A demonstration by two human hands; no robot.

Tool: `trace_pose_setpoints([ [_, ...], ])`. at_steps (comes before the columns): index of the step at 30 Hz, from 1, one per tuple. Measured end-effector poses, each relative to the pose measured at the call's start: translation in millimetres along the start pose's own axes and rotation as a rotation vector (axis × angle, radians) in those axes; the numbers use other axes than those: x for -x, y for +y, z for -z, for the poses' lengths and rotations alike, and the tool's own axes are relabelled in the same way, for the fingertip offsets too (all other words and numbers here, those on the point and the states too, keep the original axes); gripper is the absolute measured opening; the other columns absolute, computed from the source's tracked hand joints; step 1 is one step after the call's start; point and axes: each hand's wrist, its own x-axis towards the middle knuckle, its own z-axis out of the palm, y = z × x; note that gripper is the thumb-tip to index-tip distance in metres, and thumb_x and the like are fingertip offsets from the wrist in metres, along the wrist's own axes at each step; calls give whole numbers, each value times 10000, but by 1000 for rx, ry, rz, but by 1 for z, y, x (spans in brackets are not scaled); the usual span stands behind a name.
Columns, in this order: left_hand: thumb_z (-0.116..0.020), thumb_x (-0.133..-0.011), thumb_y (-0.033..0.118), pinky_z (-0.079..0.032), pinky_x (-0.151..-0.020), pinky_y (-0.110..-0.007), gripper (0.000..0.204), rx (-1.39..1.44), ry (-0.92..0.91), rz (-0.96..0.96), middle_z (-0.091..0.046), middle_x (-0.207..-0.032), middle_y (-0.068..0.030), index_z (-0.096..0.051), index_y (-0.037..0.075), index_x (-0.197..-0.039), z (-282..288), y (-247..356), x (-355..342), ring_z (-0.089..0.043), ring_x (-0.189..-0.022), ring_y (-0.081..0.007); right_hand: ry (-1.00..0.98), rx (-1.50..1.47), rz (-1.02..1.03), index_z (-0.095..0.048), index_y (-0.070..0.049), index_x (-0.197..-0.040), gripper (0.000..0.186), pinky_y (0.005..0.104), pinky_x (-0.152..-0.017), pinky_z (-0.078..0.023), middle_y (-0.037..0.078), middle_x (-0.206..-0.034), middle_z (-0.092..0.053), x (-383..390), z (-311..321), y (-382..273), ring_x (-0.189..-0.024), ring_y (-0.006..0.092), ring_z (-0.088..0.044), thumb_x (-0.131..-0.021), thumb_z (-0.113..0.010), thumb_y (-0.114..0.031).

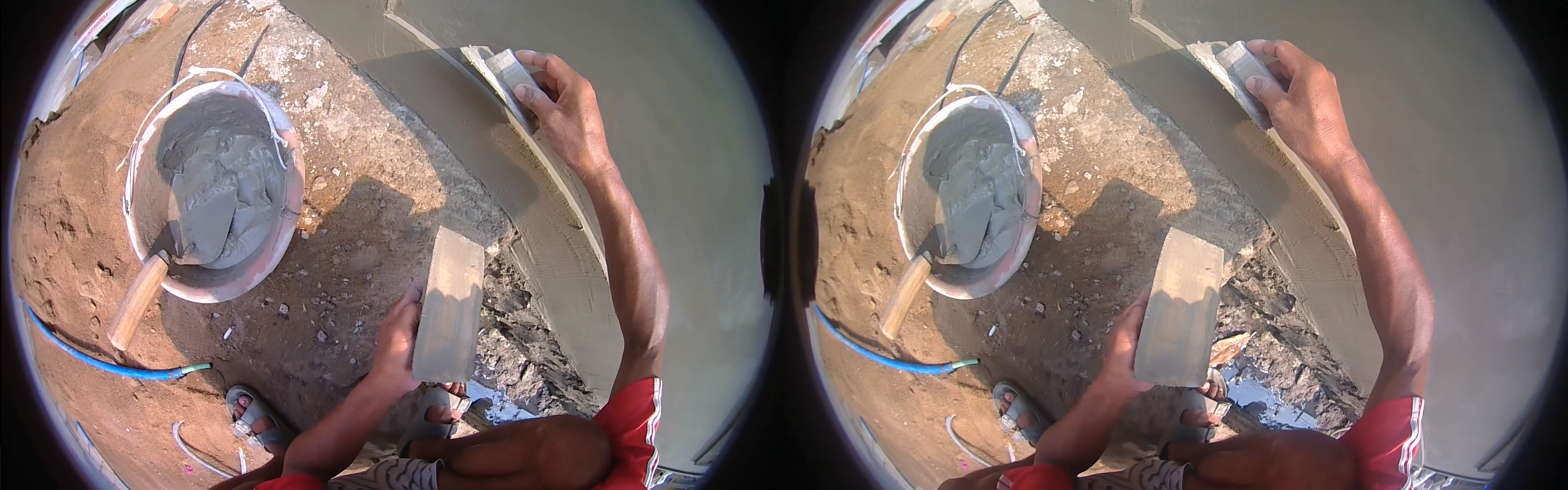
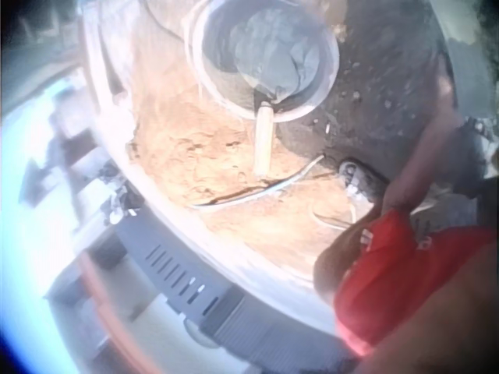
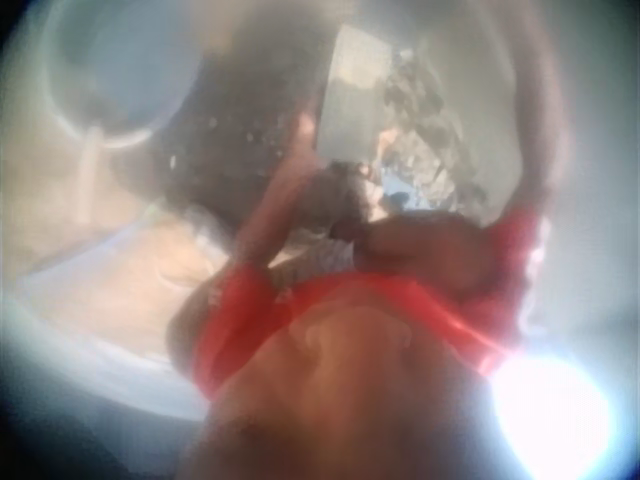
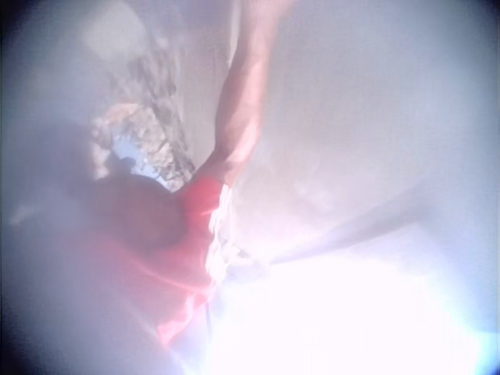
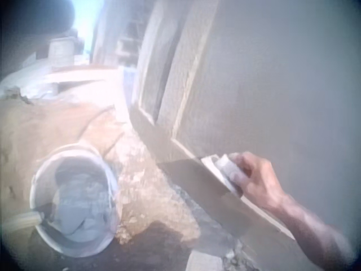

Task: The person scoops cement from a bucket with a trowel and applies it to a wall using a smaller trowel. They repeatedly smooth the cement along the wall surface, working in a continuous motion.

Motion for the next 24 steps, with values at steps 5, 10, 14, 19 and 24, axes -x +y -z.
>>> trace_pose_setpoints([
  [5,-333,-886,81,-543,-800,-323,471,48,87,10,-602,-1104,-130,-441,39,-1343,4,8,7,-638,-924,-171,-21,70,67,-553,-45,-1285,346,383,-859,-582,196,-1084,-670,-53,-27,-9,-940,260,-691,-952,-555,-140],
  [10,-338,-853,63,-545,-793,-315,486,71,131,-39,-602,-1098,-117,-458,38,-1323,20,20,21,-637,-912,-159,0,-14,83,-695,-51,-1034,275,380,-722,-540,185,-897,-699,-76,-54,-59,-799,266,-689,-776,-601,-37],
  [14,-340,-851,65,-548,-787,-315,478,83,141,-68,-601,-1093,-114,-465,37,-1312,25,24,26,-637,-904,-155,-38,260,198,-630,29,-1149,376,359,-729,-541,237,-904,-684,-113,-66,-35,-808,259,-689,-783,-587,-43],
  [19,-324,-849,54,-542,-799,-307,465,73,127,-102,-597,-1098,-117,-472,28,-1289,26,22,26,-632,-914,-149,-150,285,110,-619,44,-1151,392,350,-667,-536,208,-833,-683,-102,-72,-44,-737,233,-677,-768,-591,-36],
  [24,-322,-845,53,-541,-805,-312,465,30,105,-84,-596,-1095,-123,-474,22,-1283,21,21,25,-631,-924,-159,-165,435,125,-576,-94,-1290,364,405,-850,-560,175,-1021,-700,-70,-57,-9,-903,251,-695,-929,-589,-145],
])
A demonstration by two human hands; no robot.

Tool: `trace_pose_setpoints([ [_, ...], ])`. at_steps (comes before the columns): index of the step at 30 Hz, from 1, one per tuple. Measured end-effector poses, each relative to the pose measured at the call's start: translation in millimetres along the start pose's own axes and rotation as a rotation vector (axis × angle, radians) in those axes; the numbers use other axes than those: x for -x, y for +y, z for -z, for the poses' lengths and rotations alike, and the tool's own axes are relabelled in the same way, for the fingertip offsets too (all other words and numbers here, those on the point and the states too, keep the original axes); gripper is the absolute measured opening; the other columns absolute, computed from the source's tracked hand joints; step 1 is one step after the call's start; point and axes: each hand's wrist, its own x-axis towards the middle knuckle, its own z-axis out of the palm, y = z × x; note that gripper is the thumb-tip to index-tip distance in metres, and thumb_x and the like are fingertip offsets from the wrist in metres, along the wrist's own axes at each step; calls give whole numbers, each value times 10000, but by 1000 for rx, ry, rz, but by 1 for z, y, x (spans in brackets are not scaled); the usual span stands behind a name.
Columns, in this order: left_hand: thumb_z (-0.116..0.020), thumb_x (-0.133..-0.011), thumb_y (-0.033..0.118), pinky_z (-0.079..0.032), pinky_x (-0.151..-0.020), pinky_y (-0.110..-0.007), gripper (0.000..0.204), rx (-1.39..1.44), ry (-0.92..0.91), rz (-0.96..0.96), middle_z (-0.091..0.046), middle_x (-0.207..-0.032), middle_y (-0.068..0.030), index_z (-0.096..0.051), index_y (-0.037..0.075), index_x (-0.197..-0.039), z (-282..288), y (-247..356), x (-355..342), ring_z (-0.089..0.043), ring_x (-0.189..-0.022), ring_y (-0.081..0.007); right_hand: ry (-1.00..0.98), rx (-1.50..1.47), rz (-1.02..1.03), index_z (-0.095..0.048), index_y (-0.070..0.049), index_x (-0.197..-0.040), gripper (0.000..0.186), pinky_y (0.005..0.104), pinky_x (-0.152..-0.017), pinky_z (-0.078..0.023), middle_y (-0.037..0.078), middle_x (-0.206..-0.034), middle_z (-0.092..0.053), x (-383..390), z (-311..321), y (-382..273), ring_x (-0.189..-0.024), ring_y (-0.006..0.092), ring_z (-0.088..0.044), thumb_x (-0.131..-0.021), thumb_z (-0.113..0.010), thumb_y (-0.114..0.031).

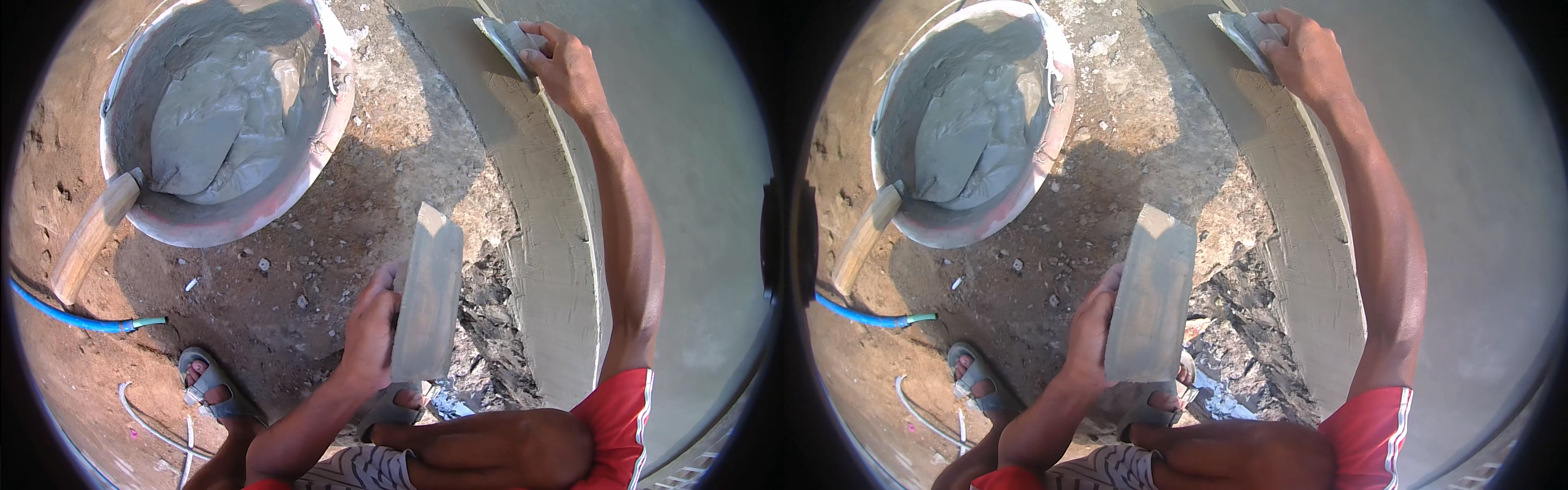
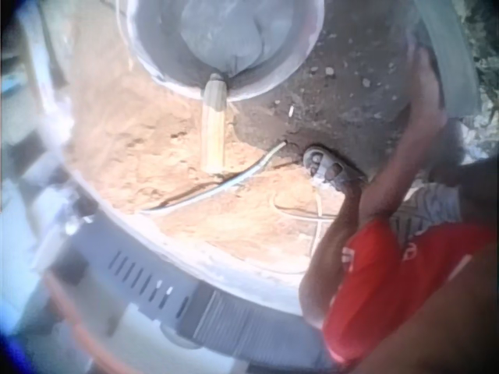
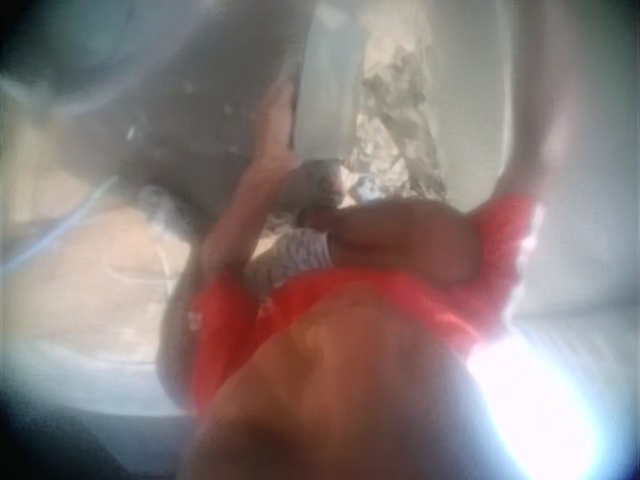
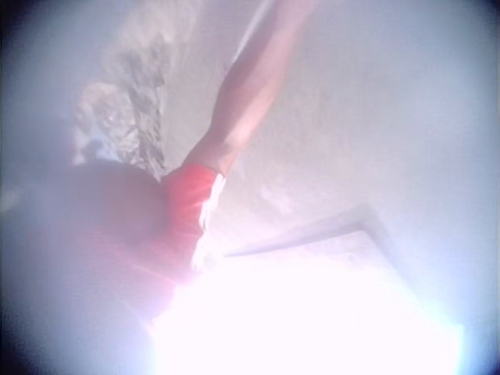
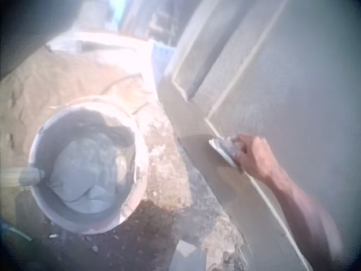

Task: The person scoops cement from a bucket with a trowel and applies it to a wall using a smaller trowel. They repeatedly smooth the cement along the wall surface, working in a continuous motion.

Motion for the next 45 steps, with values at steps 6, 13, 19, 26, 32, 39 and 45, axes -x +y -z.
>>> trace_pose_setpoints([
  [6,-328,-932,108,-576,-759,-371,435,16,-31,71,-620,-1123,-151,-466,49,-1340,0,-8,-6,-665,-904,-225,-52,-76,-181,-599,-92,-1264,369,385,-806,-543,153,-934,-710,103,35,16,-815,249,-695,-896,-606,-108],
  [13,-334,-916,93,-566,-780,-344,455,1,-45,56,-618,-1130,-140,-463,50,-1350,-1,-6,-8,-658,-924,-205,29,-360,-216,-586,-66,-1285,386,366,-760,-580,150,-1005,-705,133,74,29,-846,201,-695,-902,-619,-100],
  [19,-338,-893,78,-554,-790,-324,467,-58,-62,23,-612,-1128,-128,-471,44,-1339,1,-2,-1,-650,-939,-172,46,-262,-27,-565,-85,-1310,382,338,-785,-576,142,-1030,-701,22,41,-6,-897,190,-683,-934,-600,-143],
  [26,-352,-858,43,-528,-785,-302,468,64,6,6,-609,-1088,-121,-469,26,-1311,12,13,5,-631,-901,-150,7,-329,29,-602,26,-1194,353,291,-562,-499,105,-785,-668,-39,16,-23,-641,143,-610,-845,-555,15],
  [32,-316,-928,126,-586,-750,-377,427,29,-10,-18,-614,-1102,-145,-456,69,-1328,16,3,-6,-660,-922,-222,-6,-31,-14,-568,-147,-1324,397,328,-754,-586,130,-1024,-705,-17,1,5,-874,183,-681,-932,-612,-192],
  [39,-346,-871,60,-546,-766,-307,463,30,-27,63,-609,-1086,-131,-457,16,-1319,-3,0,-11,-642,-902,-164,-74,-31,-202,-589,-135,-1288,368,382,-856,-550,144,-996,-710,83,28,16,-928,228,-691,-921,-615,-145],
  [45,-350,-878,98,-547,-759,-318,461,44,-145,120,-610,-1066,-126,-452,10,-1319,-18,-23,-24,-641,-889,-171,-85,-145,-386,-622,-103,-1237,351,373,-819,-561,142,-1026,-705,181,55,45,-930,222,-688,-888,-653,-92],
])
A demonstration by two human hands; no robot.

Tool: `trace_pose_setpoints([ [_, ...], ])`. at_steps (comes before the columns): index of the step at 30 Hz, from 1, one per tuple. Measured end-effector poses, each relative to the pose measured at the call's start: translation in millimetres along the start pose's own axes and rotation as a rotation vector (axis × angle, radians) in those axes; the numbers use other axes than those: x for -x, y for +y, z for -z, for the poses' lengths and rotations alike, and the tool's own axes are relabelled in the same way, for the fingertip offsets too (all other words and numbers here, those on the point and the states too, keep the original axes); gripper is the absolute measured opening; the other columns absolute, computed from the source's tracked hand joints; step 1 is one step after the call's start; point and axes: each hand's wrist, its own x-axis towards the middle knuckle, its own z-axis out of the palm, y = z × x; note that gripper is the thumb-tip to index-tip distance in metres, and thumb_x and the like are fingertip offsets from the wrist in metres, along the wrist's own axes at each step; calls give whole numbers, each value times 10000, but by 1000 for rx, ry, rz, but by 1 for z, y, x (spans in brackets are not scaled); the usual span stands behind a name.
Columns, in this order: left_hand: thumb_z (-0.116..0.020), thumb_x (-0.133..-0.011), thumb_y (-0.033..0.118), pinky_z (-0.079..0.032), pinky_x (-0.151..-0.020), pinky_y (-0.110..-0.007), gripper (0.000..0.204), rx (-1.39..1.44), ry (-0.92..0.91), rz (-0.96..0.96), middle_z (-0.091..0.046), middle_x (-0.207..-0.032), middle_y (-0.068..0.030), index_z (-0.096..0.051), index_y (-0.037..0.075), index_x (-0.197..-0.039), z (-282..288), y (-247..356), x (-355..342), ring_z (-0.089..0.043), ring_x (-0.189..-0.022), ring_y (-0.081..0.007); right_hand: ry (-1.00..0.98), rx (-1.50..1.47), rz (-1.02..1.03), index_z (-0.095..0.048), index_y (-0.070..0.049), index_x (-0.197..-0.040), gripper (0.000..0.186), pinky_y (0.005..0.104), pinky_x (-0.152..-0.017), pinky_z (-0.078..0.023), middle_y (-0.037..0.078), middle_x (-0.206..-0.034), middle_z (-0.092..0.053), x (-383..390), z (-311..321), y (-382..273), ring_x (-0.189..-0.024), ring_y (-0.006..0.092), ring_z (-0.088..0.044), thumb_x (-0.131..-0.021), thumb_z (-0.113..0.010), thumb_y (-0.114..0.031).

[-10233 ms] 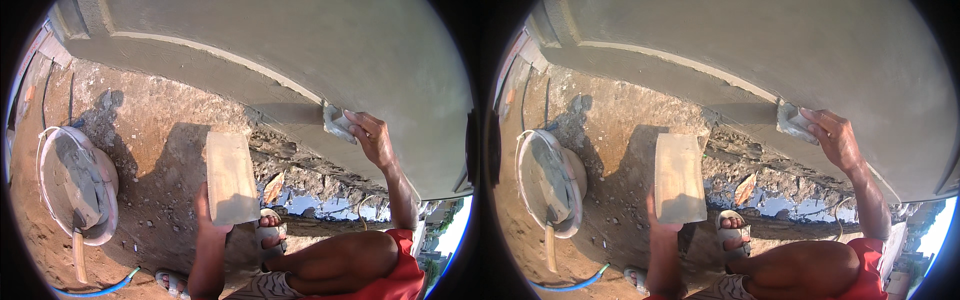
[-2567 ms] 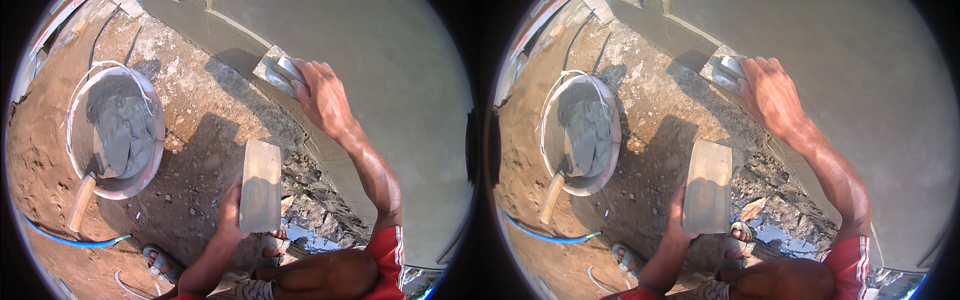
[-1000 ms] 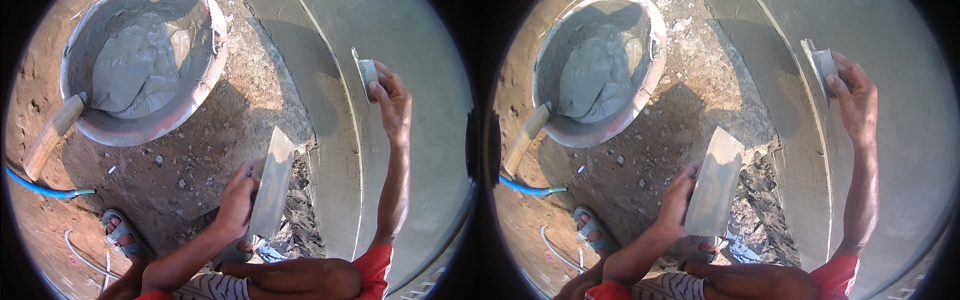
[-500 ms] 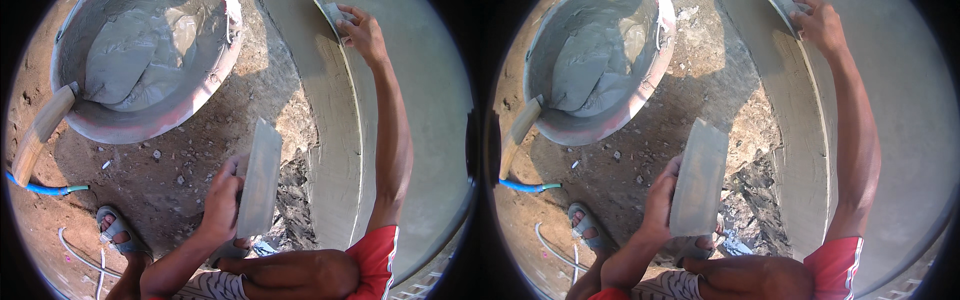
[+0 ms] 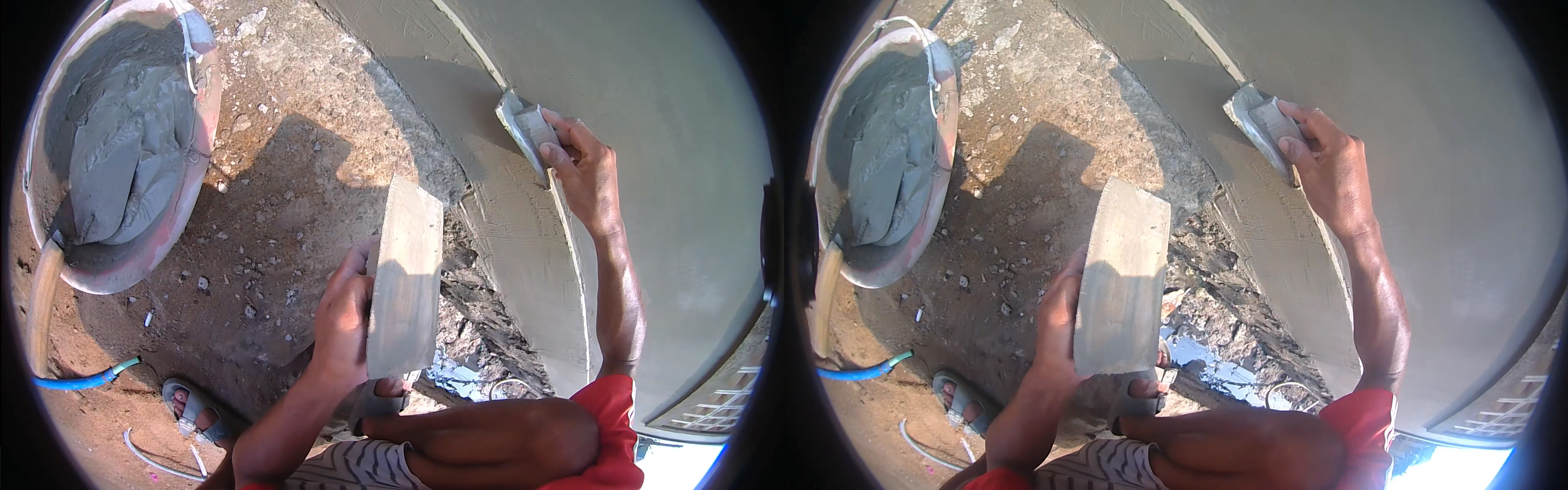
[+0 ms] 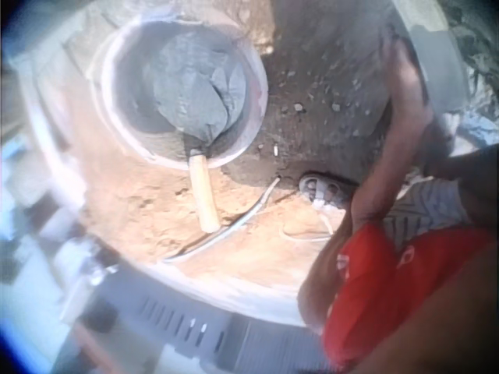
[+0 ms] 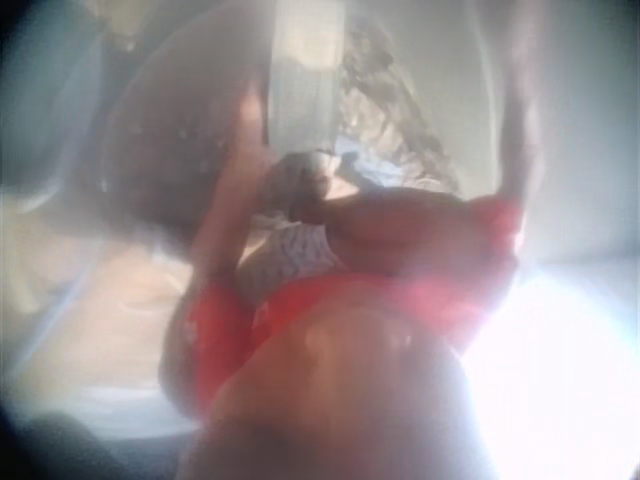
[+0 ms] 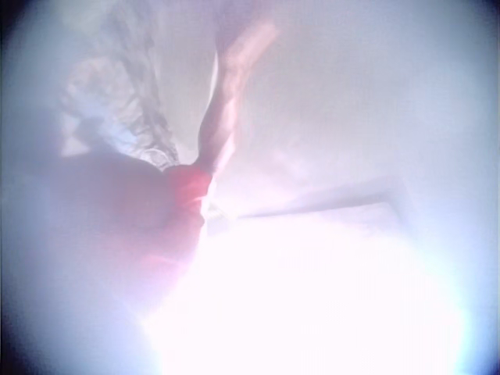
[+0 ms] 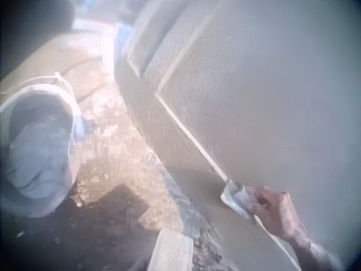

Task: The person scoops cement from a bucket with a trowel and applies it to a wall using a smaller trowel. They repeatedly smooth the cement along the wall surface, working in a continuous motion.

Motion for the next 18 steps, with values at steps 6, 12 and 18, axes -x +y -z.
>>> trace_pose_setpoints([
  [6,-373,-895,131,-537,-778,-314,447,-152,-19,70,-614,-1077,-127,-468,10,-1314,-20,-22,-12,-638,-906,-177,4,-74,-96,-629,-58,-1208,329,342,-763,-576,132,-1012,-705,85,20,70,-934,199,-681,-879,-646,-41],
  [12,-388,-958,183,-539,-815,-364,413,-61,-104,132,-615,-1126,-138,-468,22,-1329,-30,-40,-21,-647,-948,-206,41,-104,-318,-620,9,-1200,367,278,-734,-553,108,-935,-685,200,51,156,-830,148,-651,-834,-635,27],
  [18,-411,-992,270,-546,-829,-377,405,84,-253,170,-628,-1130,-120,-495,27,-1304,-8,-53,-29,-652,-979,-216,237,-54,-221,-612,-26,-1232,473,358,-758,-539,164,-1000,-643,220,34,116,-869,244,-649,-768,-678,38],
])
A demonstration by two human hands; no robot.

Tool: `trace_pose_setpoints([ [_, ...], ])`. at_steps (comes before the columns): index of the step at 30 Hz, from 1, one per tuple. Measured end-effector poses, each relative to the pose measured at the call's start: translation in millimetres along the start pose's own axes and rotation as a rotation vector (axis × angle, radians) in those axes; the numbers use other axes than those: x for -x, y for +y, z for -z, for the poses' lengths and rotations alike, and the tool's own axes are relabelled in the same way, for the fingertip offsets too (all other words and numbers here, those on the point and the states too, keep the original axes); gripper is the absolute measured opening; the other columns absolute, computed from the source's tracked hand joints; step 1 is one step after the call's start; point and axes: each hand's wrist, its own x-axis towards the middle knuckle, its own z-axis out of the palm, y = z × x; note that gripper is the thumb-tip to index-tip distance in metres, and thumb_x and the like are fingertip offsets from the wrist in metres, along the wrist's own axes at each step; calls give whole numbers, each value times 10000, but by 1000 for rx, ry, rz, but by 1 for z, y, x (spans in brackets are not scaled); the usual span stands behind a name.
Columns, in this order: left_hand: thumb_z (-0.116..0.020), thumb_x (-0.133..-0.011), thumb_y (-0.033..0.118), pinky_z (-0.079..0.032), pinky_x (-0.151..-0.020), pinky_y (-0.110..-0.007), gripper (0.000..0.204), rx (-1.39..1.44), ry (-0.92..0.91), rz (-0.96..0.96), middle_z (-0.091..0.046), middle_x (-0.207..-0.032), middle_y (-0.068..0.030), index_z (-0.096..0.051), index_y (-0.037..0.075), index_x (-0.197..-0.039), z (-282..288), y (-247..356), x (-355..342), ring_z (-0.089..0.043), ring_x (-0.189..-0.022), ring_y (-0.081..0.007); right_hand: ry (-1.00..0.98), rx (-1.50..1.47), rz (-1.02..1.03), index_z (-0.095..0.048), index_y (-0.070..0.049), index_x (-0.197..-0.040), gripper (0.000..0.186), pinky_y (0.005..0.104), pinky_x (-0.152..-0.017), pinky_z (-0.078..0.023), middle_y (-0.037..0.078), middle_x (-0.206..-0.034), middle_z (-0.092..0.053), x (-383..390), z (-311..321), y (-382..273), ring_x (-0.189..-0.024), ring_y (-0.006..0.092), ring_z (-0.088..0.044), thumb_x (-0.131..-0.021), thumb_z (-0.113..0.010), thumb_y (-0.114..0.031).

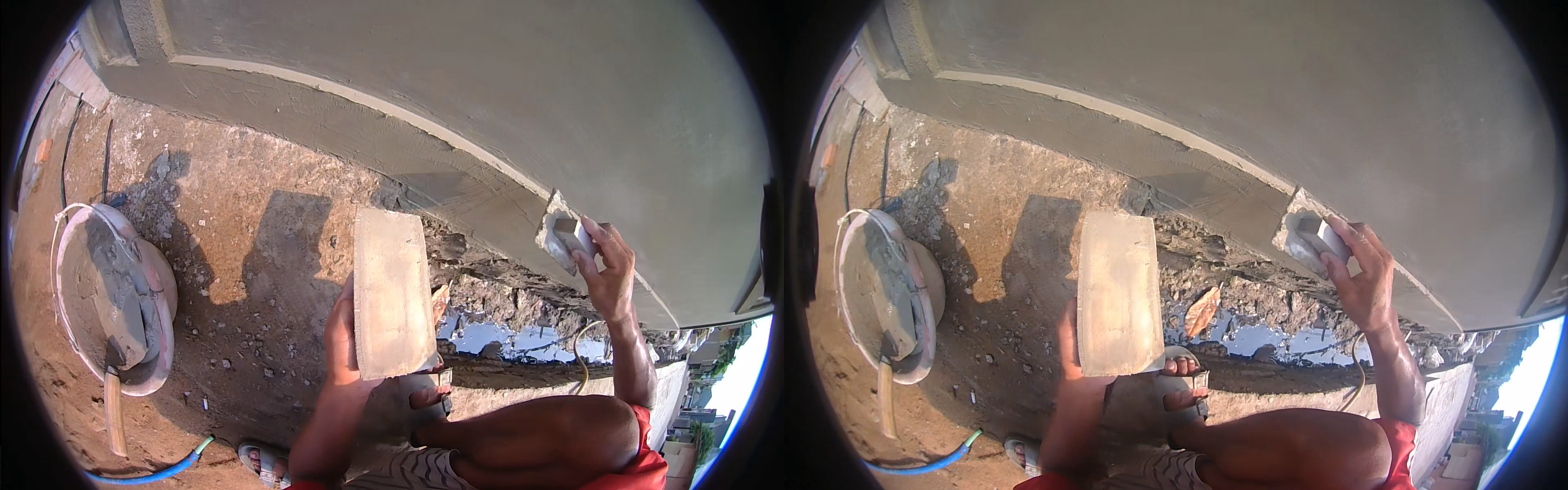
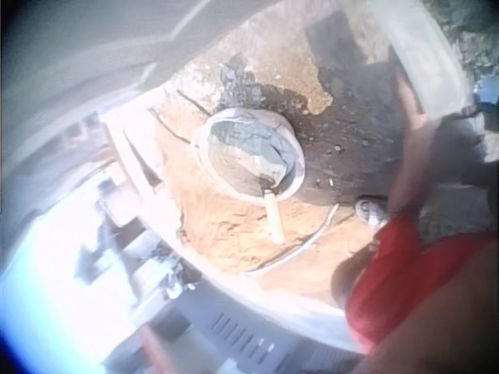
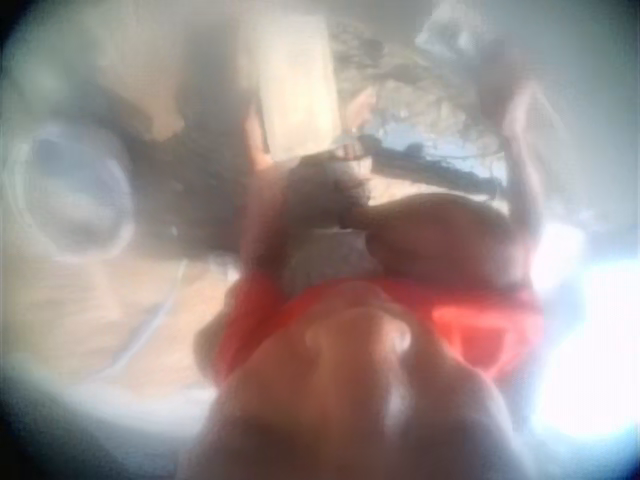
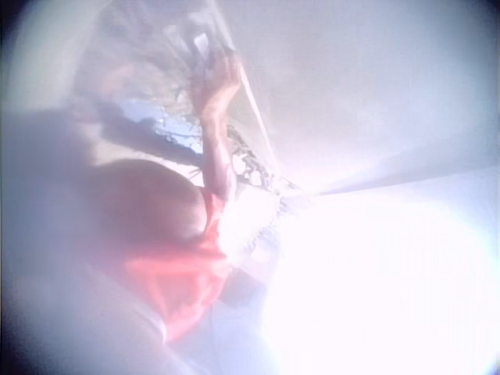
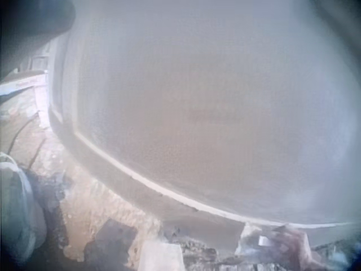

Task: The person scoops cement from a bucket with a trowel and applies it to a wall using a smaller trowel. They repeatedly smooth the cement along the wall surface, working in a continuous motion.

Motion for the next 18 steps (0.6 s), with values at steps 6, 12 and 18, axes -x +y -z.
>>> trace_pose_setpoints([
  [6,-391,-998,318,-540,-857,-377,439,-240,-68,-183,-607,-1189,-124,-488,20,-1305,17,-1,10,-636,-1022,-231,200,133,609,-586,-41,-1117,459,374,-673,-492,112,-970,-545,-41,-98,-18,-805,266,-538,-682,-708,41],
  [12,-361,-1007,348,-517,-922,-410,501,-467,-171,-413,-533,-1309,-158,-406,10,-1375,19,5,30,-585,-1135,-269,310,142,666,-565,-50,-1109,416,360,-683,-486,94,-968,-513,-83,-122,-44,-830,253,-508,-713,-681,-7],
  [18,-357,-1004,374,-492,-947,-431,499,-357,-131,-414,-558,-1281,-143,-444,22,-1347,17,6,36,-586,-1128,-272,174,293,659,-555,-47,-1091,377,367,-713,-499,96,-962,-509,-82,-142,-26,-857,258,-510,-731,-663,-58],
])
